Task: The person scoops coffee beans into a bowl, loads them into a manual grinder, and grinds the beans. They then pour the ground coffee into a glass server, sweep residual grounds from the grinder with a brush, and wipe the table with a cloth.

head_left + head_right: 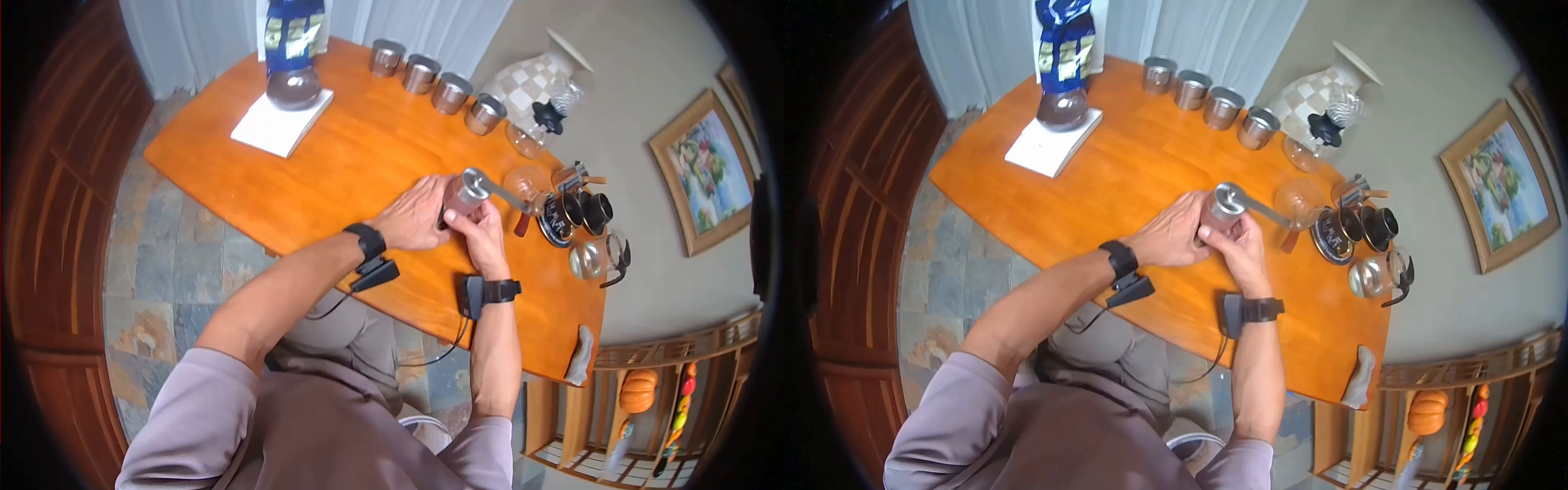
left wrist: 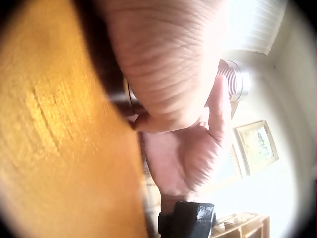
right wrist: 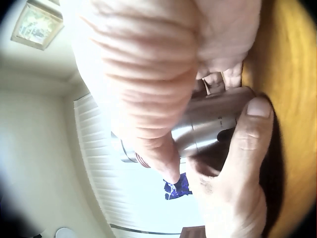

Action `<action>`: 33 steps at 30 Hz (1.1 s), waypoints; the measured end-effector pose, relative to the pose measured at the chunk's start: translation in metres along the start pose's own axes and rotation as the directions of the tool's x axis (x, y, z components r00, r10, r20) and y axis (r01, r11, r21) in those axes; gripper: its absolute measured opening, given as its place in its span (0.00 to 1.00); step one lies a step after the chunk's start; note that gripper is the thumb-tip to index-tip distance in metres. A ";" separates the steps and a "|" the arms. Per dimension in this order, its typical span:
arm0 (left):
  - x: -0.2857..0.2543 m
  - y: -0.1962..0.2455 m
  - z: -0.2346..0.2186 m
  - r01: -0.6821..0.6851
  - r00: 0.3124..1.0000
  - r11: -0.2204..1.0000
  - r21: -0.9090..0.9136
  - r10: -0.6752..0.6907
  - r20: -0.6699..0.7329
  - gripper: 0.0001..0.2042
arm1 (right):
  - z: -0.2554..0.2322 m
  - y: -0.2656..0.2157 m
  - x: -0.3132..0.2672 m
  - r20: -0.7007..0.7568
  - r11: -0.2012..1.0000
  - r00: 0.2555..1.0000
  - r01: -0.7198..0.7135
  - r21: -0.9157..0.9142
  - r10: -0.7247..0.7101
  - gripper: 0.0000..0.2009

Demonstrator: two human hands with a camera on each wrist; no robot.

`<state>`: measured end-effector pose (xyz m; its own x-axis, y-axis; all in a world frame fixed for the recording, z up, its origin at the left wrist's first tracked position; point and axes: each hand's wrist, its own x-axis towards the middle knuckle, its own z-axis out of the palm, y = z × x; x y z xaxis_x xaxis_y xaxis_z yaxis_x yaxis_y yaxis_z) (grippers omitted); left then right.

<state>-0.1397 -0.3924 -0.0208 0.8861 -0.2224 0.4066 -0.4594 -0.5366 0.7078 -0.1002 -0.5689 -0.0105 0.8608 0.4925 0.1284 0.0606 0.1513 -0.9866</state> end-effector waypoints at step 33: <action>0.017 -0.009 -0.039 0.470 0.875 0.550 -0.690 -0.189 0.446 0.24 | 0.021 -0.002 -0.006 0.073 0.868 0.994 -0.103 0.486 0.078 0.31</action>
<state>-0.1227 -0.3597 0.0020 0.8891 -0.4563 -0.0352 0.1222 0.1624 0.9791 -0.1166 -0.5540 -0.0069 0.8240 0.5636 0.0581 -0.2821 0.4970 -0.8206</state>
